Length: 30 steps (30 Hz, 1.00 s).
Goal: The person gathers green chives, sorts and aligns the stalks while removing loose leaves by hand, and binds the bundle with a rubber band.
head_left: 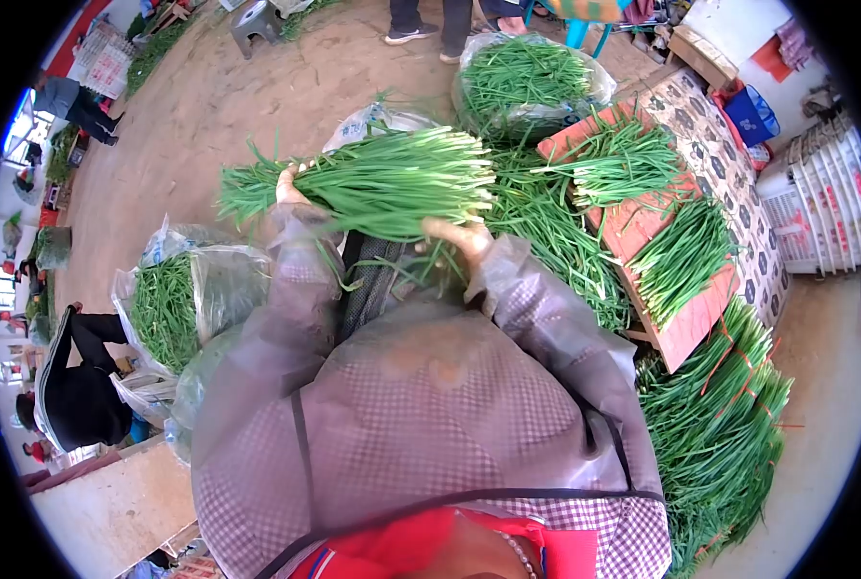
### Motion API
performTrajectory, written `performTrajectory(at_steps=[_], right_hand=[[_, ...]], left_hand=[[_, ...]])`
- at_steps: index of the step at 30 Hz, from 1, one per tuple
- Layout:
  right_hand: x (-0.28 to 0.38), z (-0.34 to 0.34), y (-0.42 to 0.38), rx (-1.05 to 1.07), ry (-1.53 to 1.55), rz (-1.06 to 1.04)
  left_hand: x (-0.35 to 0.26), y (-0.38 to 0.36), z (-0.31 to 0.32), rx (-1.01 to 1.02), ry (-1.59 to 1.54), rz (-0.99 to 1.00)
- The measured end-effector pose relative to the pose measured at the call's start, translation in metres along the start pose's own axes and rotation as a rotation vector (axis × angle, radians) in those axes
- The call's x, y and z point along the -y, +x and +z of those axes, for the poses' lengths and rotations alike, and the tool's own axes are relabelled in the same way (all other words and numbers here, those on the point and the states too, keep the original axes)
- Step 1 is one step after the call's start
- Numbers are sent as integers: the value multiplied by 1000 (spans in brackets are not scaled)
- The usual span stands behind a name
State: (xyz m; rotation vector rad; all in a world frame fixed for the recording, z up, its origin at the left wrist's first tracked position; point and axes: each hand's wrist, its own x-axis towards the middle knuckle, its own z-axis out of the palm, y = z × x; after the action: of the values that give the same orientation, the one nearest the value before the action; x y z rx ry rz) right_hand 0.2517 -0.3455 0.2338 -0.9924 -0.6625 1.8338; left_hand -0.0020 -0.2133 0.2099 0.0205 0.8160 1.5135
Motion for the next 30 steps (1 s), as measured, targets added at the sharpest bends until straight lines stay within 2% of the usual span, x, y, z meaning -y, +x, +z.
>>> performTrajectory(at_steps=[2,4,5,6,7,8,10,11,12,14,16,17,20,25,26,28,29,30], right_hand=[[-9,-9,10,-52,6,122],[9,-3,-18,-126,60,118],[18,-7,-31,-200,112,115],[22,-37,-25,173,232,163],[20,-67,-21,189,125,161],[28,-61,-37,-22,260,76],[43,-102,-50,-64,119,8],[42,-125,-55,-145,128,-41],[38,-149,-60,-129,131,-75],[43,-169,-65,-125,-71,28],[57,-126,-70,-284,-381,19],[65,-114,-68,-189,-501,-8],[57,-79,-34,11,-815,-506],[75,-6,16,33,-1477,-369],[61,-6,35,44,-1435,-422],[53,6,53,35,-1637,-430],[50,7,55,32,-1627,-524],[50,5,55,36,-1625,-524]], left_hand=[[-3,17,-14,70,-60,37],[-8,17,-11,-81,-18,-23],[-10,24,-18,-29,-60,-45],[-8,21,-15,-28,-64,-49],[-6,16,-9,-48,-71,-3],[-5,12,-7,-69,-76,44],[-7,32,-24,-52,-88,40],[-8,39,-30,-33,-96,35],[-8,36,-28,-34,-99,35],[-6,22,-17,-56,-113,0],[-5,14,-11,-59,-102,-19],[-4,11,-8,-61,-93,-36],[0,6,-2,-67,-56,10],[2,-6,7,1,-63,17],[2,-11,12,6,-69,8],[3,-10,13,-13,-73,41],[3,-9,13,-34,-77,70],[2,-5,12,-36,-77,73]])
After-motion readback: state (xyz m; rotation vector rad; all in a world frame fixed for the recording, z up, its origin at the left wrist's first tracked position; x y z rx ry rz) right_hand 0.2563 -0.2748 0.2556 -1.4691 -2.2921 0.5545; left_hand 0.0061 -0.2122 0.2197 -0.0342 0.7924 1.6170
